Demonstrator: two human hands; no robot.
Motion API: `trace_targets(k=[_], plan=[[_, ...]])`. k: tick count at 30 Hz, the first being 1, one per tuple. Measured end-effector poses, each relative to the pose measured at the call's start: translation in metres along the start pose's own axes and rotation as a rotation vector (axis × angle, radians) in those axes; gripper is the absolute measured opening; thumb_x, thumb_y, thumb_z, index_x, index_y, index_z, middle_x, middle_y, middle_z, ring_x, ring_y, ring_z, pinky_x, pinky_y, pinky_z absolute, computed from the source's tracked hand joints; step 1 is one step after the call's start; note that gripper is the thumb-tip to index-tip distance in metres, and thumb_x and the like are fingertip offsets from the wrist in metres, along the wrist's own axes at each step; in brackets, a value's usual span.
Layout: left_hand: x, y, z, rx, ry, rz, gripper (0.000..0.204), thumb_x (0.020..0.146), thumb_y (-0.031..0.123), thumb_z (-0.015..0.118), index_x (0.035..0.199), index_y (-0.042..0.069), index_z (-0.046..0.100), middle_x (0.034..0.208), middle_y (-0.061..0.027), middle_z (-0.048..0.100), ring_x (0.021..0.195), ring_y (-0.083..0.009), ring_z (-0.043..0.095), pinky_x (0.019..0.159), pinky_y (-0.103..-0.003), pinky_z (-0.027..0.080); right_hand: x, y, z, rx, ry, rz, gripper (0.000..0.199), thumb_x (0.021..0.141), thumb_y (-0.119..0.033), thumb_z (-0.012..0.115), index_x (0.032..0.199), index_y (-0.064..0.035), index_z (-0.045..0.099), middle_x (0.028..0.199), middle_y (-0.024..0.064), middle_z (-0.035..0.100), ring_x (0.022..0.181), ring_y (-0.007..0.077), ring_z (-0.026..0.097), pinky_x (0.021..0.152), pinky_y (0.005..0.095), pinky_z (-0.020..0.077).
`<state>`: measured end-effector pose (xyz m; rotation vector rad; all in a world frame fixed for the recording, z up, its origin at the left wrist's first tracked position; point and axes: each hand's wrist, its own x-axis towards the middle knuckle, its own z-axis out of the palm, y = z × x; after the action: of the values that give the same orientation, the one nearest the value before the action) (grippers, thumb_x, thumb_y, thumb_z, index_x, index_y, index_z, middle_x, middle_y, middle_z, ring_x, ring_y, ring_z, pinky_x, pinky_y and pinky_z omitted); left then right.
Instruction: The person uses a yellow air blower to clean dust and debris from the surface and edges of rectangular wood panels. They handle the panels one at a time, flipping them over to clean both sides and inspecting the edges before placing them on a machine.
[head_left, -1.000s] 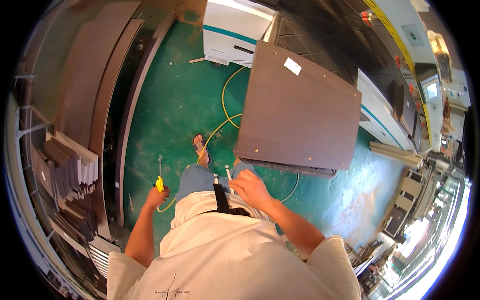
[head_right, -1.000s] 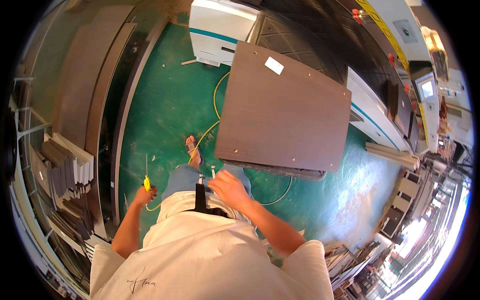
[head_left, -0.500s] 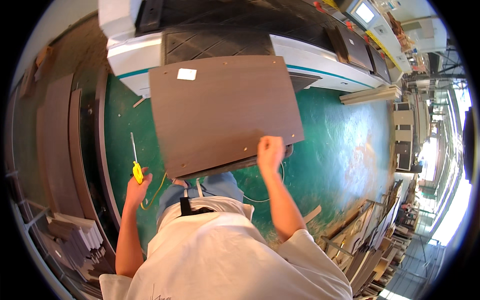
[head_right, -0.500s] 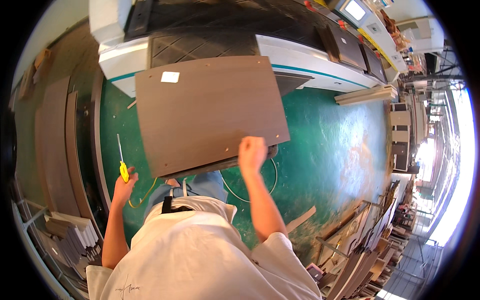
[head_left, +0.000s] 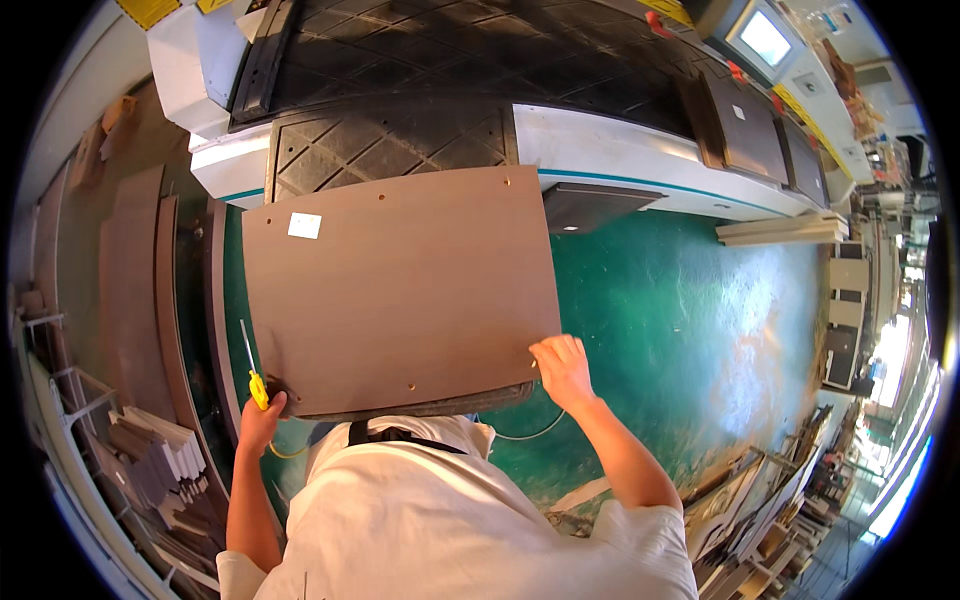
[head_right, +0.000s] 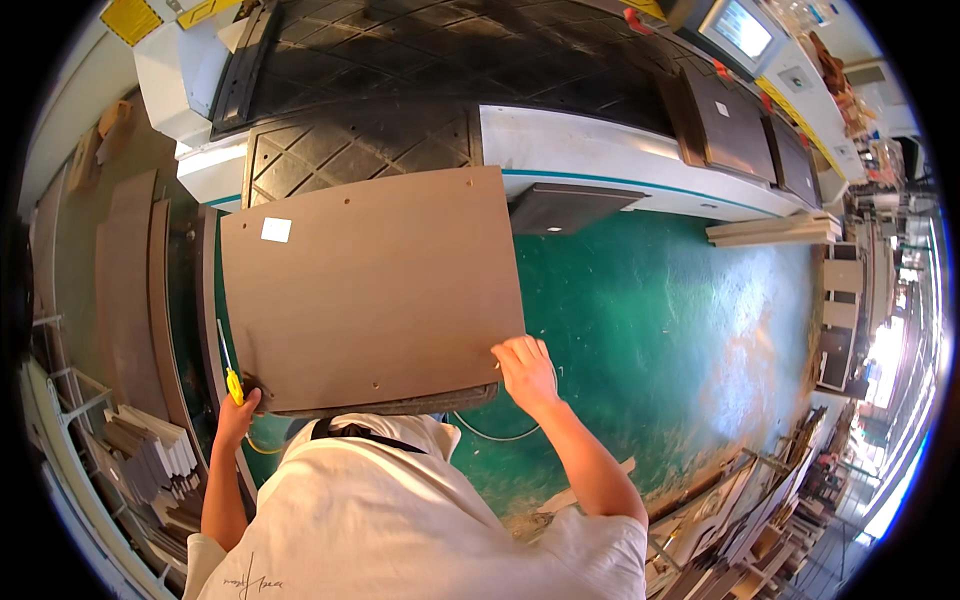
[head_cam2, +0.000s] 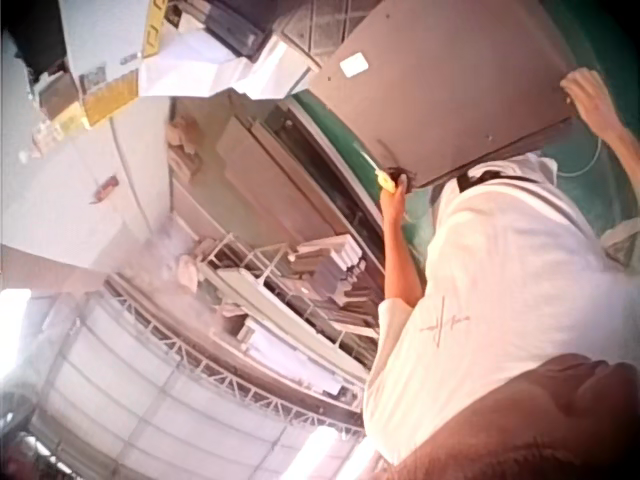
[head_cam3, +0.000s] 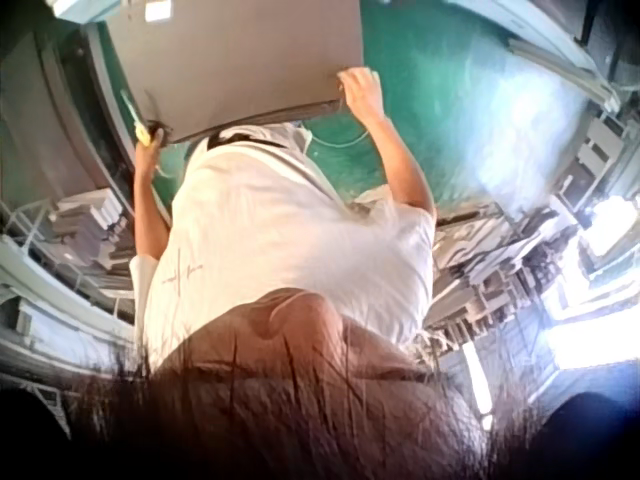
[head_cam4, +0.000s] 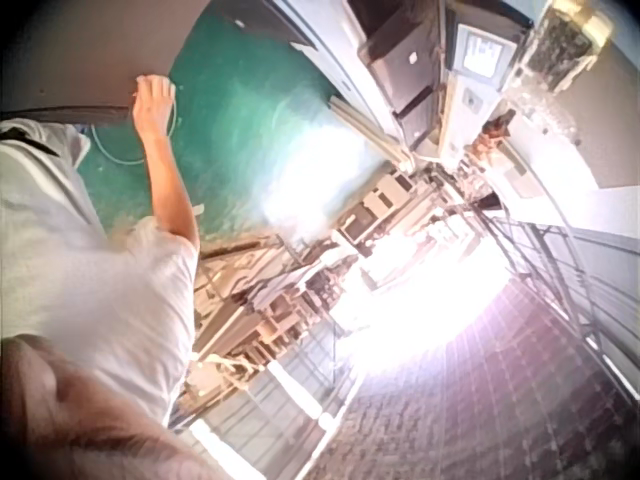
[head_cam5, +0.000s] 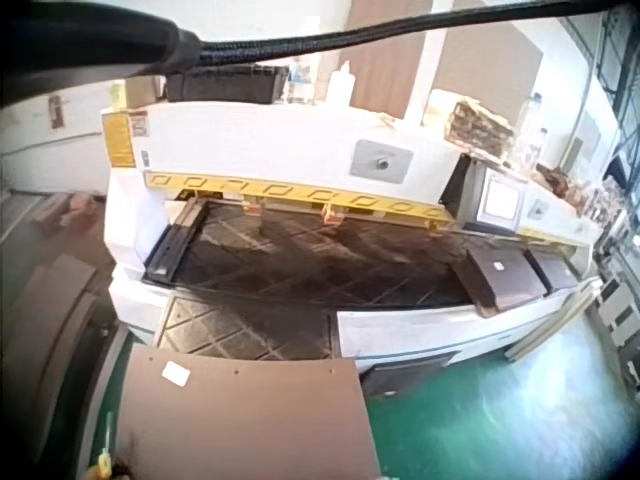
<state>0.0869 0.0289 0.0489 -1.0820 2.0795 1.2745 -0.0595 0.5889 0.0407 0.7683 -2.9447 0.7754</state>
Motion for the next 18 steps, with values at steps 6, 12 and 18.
trace_targets(k=[6,12,18], plan=[[-0.006,-0.002,0.012,-0.066,0.121,-0.09,0.031,0.097,0.035,0.074,0.101,0.005,0.066,0.079,0.0016,0.062,0.069,-0.011,0.063,0.06,-0.028,0.045,0.205,0.11,0.025,-0.143,0.138,-0.088,0.018,0.087,-0.004,0.059,0.103,-0.0089,0.065,0.1,0.0108,0.058,0.099,0.033,0.055,0.086,0.0482,0.0434],[-0.015,-0.021,0.025,-0.151,0.167,-0.191,0.043,0.097,0.045,0.072,0.11,0.005,0.067,0.081,0.0027,0.062,0.069,-0.0104,0.064,0.06,-0.028,0.046,0.351,0.165,0.026,0.169,0.285,0.098,0.014,0.093,-0.01,0.062,0.1,0.0006,0.069,0.103,0.0203,0.065,0.1,0.0429,0.063,0.089,0.0499,0.0508],[-0.013,-0.011,0.02,-0.091,0.181,-0.201,0.046,0.094,0.046,0.076,0.109,0.002,0.073,0.079,-0.0027,0.069,0.066,-0.014,0.061,0.06,-0.033,0.047,0.22,0.126,0.009,0.689,0.082,0.488,0.033,0.104,-0.014,0.062,0.134,-0.0005,0.056,0.099,0.0062,0.067,0.092,0.0146,0.064,0.086,0.0296,0.0517]])
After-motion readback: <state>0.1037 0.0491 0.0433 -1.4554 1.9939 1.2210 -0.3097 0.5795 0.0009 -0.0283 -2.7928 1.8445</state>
